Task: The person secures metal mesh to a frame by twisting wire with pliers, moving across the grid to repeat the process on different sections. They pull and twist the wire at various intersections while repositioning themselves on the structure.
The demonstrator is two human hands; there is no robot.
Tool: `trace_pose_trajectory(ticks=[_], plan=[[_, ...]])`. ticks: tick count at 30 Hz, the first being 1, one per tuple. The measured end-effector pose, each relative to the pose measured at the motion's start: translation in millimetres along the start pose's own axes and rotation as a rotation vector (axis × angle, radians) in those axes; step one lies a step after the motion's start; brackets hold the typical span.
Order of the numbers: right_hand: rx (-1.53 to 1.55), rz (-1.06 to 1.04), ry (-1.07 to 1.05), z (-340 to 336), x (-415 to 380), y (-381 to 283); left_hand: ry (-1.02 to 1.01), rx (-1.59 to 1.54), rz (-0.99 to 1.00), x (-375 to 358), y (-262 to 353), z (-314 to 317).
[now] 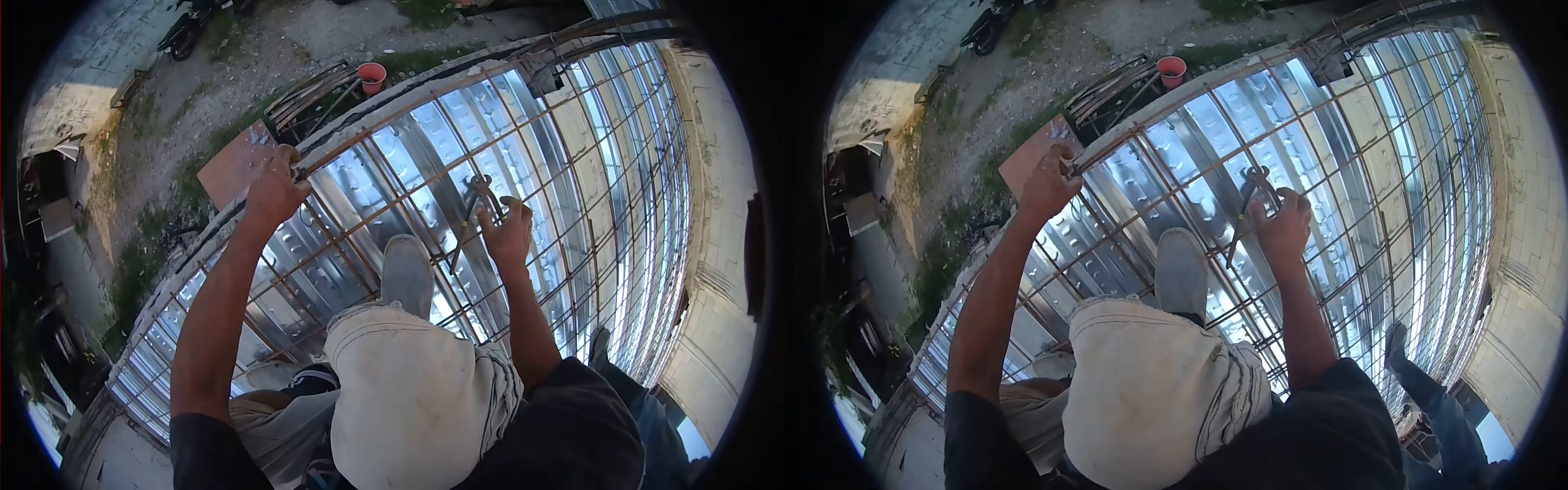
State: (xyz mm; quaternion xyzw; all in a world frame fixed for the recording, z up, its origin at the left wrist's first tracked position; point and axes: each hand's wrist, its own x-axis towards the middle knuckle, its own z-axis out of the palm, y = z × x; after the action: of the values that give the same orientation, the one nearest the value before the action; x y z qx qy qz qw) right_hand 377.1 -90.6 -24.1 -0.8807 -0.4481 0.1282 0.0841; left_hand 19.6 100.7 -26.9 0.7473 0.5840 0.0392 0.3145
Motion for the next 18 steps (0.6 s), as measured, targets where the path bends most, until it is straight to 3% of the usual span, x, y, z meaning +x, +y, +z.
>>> trace_pose_trajectory(ticks=[3,6,10,13,18], plan=[[-0.072,0.144,-0.13,7.1,9.4,8.4,-0.028,0.062,-0.036,-1.1,1.6,2.0],[-0.044,0.131,-0.198,12.1,16.1,21.3,-0.067,0.099,-0.024,-1.0,0.9,0.3],[0.151,0.021,-0.181,30.7,10.1,29.7,-0.08,0.134,-0.101,-4.4,12.0,-6.0],[0.398,0.144,-0.144,35.8,3.1,17.1,-0.088,0.151,-0.077,-6.6,15.4,-9.4],[0.666,0.067,-0.104,47.6,-14.2,-20.1,-0.112,0.133,-0.068,-5.3,17.4,-11.8]])
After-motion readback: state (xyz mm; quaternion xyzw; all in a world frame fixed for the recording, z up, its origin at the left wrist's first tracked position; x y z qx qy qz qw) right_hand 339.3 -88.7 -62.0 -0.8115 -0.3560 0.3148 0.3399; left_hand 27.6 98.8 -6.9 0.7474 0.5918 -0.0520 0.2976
